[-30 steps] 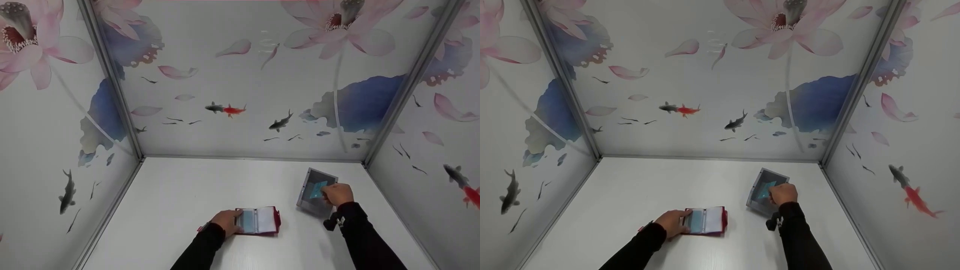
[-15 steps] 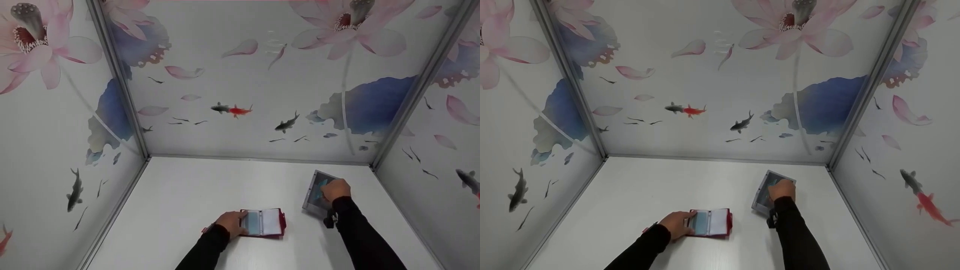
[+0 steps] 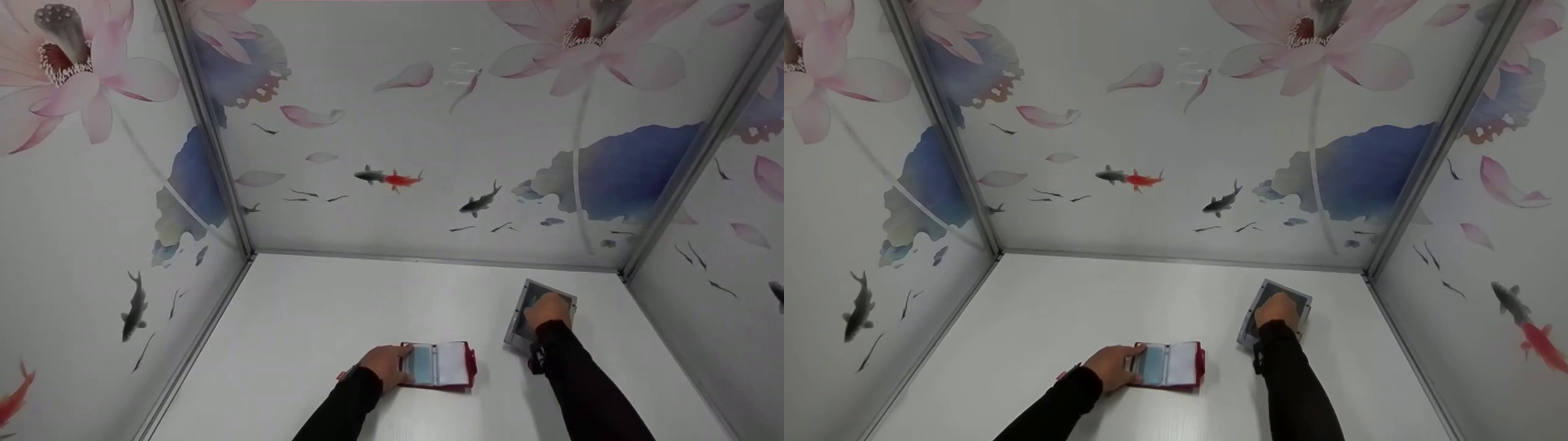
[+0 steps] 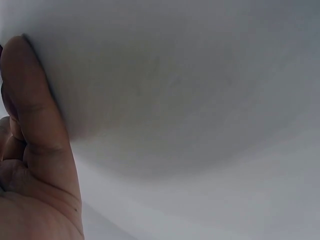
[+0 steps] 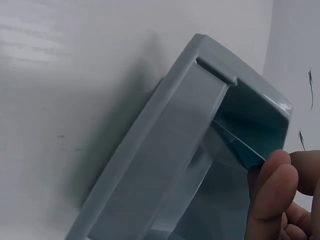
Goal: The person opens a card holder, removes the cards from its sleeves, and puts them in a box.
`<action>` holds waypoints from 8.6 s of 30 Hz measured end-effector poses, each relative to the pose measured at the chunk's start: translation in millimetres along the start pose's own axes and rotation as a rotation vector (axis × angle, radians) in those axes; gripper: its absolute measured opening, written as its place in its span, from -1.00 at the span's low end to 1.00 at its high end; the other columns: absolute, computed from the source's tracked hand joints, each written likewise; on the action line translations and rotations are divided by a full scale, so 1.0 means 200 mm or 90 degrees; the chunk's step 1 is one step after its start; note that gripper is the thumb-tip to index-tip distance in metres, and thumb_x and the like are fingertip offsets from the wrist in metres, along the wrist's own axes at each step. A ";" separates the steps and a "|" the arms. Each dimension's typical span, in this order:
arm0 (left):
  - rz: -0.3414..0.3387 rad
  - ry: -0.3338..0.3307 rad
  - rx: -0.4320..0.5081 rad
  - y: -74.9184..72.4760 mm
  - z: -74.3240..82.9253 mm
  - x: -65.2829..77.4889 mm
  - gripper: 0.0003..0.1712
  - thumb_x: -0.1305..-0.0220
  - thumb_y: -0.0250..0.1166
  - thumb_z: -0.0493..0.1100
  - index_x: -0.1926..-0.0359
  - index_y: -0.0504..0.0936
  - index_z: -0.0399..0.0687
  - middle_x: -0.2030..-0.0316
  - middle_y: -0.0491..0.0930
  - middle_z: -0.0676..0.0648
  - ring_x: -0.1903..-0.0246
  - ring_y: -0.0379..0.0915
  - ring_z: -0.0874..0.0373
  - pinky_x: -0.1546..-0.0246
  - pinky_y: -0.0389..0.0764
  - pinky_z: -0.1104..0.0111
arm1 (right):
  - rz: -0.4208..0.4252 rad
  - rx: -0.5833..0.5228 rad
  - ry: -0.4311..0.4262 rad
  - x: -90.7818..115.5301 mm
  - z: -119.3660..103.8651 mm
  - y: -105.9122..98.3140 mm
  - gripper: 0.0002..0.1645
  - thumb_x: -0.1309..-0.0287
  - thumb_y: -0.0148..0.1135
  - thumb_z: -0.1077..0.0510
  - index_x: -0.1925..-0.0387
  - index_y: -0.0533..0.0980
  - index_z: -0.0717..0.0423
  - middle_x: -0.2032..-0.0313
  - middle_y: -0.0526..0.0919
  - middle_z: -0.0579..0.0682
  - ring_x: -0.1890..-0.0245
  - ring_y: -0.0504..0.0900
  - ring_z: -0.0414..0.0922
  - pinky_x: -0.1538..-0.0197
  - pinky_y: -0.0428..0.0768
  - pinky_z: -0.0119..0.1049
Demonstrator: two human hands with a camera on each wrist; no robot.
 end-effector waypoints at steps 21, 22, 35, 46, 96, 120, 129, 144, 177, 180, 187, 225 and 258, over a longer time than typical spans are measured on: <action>0.018 0.002 0.010 0.03 0.00 0.01 -0.21 -0.35 0.69 -0.06 -0.54 0.67 -0.06 -0.37 0.77 -0.25 -0.41 0.68 -0.22 -0.46 0.66 -0.02 | -0.044 -0.007 -0.010 0.01 0.11 0.05 -0.40 -0.25 0.13 0.32 0.83 0.21 -0.14 0.76 0.22 -0.24 0.68 0.25 -0.21 0.52 0.32 -0.33; 0.016 -0.001 0.010 0.02 -0.01 0.00 -0.21 -0.36 0.68 -0.05 -0.55 0.66 -0.06 -0.38 0.76 -0.24 -0.42 0.68 -0.22 -0.48 0.64 -0.02 | -0.045 -0.011 -0.004 0.01 0.10 0.05 -0.41 -0.26 0.15 0.30 0.83 0.22 -0.13 0.76 0.23 -0.24 0.69 0.26 -0.21 0.53 0.32 -0.33; 0.027 0.001 0.016 0.07 -0.05 -0.03 -0.21 -0.37 0.68 -0.07 -0.56 0.66 -0.02 -0.38 0.75 -0.25 -0.41 0.67 -0.24 -0.47 0.65 -0.06 | -0.111 0.011 0.018 0.04 0.04 0.00 -0.52 -0.32 0.16 0.23 0.76 0.59 0.10 0.74 0.59 -0.09 0.69 0.50 -0.15 0.54 0.46 -0.32; 0.027 0.001 -0.010 0.09 -0.06 -0.06 -0.19 -0.33 0.71 -0.03 -0.55 0.67 -0.02 -0.36 0.77 -0.26 -0.39 0.70 -0.23 -0.46 0.66 -0.05 | -0.062 0.033 -0.029 0.07 0.06 0.00 -0.43 -0.37 0.20 0.22 0.81 0.39 -0.02 0.78 0.45 -0.15 0.72 0.42 -0.18 0.56 0.40 -0.34; -0.057 -0.024 0.060 -0.02 0.00 0.01 -0.25 -0.56 0.50 -0.06 -0.66 0.53 -0.05 -0.48 0.67 -0.28 -0.49 0.60 -0.27 -0.51 0.59 -0.16 | -0.273 -0.014 -0.223 0.65 -0.54 0.63 -0.36 -0.29 0.67 0.06 -0.23 0.64 0.35 -0.15 0.82 0.30 -0.13 0.78 0.15 -0.27 0.74 0.24; -0.044 -0.005 0.048 0.04 -0.08 -0.04 -0.18 -0.54 0.51 -0.17 -0.72 0.46 0.08 -0.52 0.64 -0.23 -0.51 0.58 -0.26 -0.50 0.60 -0.18 | -0.255 -0.004 -0.252 0.65 -0.53 0.63 0.02 -0.26 0.72 0.11 -0.60 0.40 0.31 -0.35 0.71 0.46 -0.31 0.76 0.34 -0.38 0.70 0.30; -0.058 -0.014 0.044 -0.02 0.00 0.02 -0.29 -0.56 0.48 -0.20 -0.64 0.55 -0.02 -0.47 0.68 -0.28 -0.52 0.56 -0.30 -0.55 0.55 -0.19 | -0.210 0.027 -0.227 0.62 -0.47 0.67 0.14 -0.22 0.61 0.27 -0.74 0.27 0.08 0.17 0.82 0.19 0.33 0.60 -0.06 0.08 0.68 0.04; -0.048 -0.055 0.091 -0.01 0.00 0.01 -0.28 -0.56 0.46 -0.23 -0.65 0.55 0.06 -0.52 0.63 -0.28 -0.57 0.50 -0.30 -0.60 0.48 -0.22 | -0.044 0.025 -0.218 0.56 -0.41 0.61 -0.90 -0.19 0.56 0.28 0.33 0.74 0.22 0.15 0.55 0.08 0.23 0.58 -0.09 0.07 0.72 -0.06; -0.040 -0.046 0.044 0.05 -0.03 -0.03 -0.29 -0.53 0.49 -0.22 -0.62 0.59 0.06 -0.46 0.70 -0.24 -0.48 0.61 -0.23 -0.51 0.59 -0.16 | -0.231 -0.034 -0.260 0.55 -0.43 0.61 -0.86 -0.39 0.40 0.37 0.10 0.82 0.27 0.08 0.84 0.10 -0.02 0.79 0.05 -0.21 0.79 0.12; -0.039 -0.030 0.044 0.03 -0.02 -0.01 -0.30 -0.53 0.49 -0.23 -0.62 0.59 0.02 -0.45 0.70 -0.27 -0.48 0.61 -0.26 -0.51 0.59 -0.17 | -0.257 -0.094 -0.226 0.55 -0.42 0.62 -0.75 -0.44 0.41 0.30 -0.03 0.78 0.39 0.14 0.86 0.11 0.15 0.80 -0.06 -0.01 0.81 -0.07; -0.035 -0.028 0.043 0.01 -0.01 0.00 -0.31 -0.54 0.49 -0.22 -0.62 0.59 0.02 -0.45 0.70 -0.26 -0.48 0.61 -0.26 -0.50 0.60 -0.17 | -0.307 -0.189 -0.157 0.57 -0.44 0.59 -0.55 -0.42 0.36 0.30 -0.20 0.70 0.57 0.25 0.89 0.20 0.37 0.78 -0.13 0.32 0.75 -0.27; -0.027 -0.002 0.016 0.08 -0.09 -0.05 -0.23 -0.55 0.51 -0.13 -0.68 0.50 -0.02 -0.47 0.68 -0.26 -0.48 0.61 -0.27 -0.50 0.61 -0.12 | -0.314 -0.245 -0.101 0.60 -0.42 0.64 -0.81 -0.21 0.45 0.33 0.52 0.75 0.30 0.72 0.60 -0.18 0.70 0.48 -0.28 0.53 0.45 -0.42; 0.002 -0.007 0.037 0.07 -0.04 -0.01 -0.25 -0.52 0.53 -0.17 -0.64 0.54 -0.07 -0.46 0.68 -0.30 -0.48 0.60 -0.30 -0.50 0.61 -0.14 | -0.260 -0.256 -0.112 0.62 -0.43 0.50 -0.89 -0.30 0.34 0.33 0.37 0.71 0.26 0.56 0.71 0.00 0.61 0.63 -0.15 0.47 0.63 -0.24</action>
Point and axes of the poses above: each hand's wrist, its own x-axis away from the middle knuckle, its own y-axis out of the palm, z = x × y, the point moved 1 cm from there along -x, towards the middle knuckle
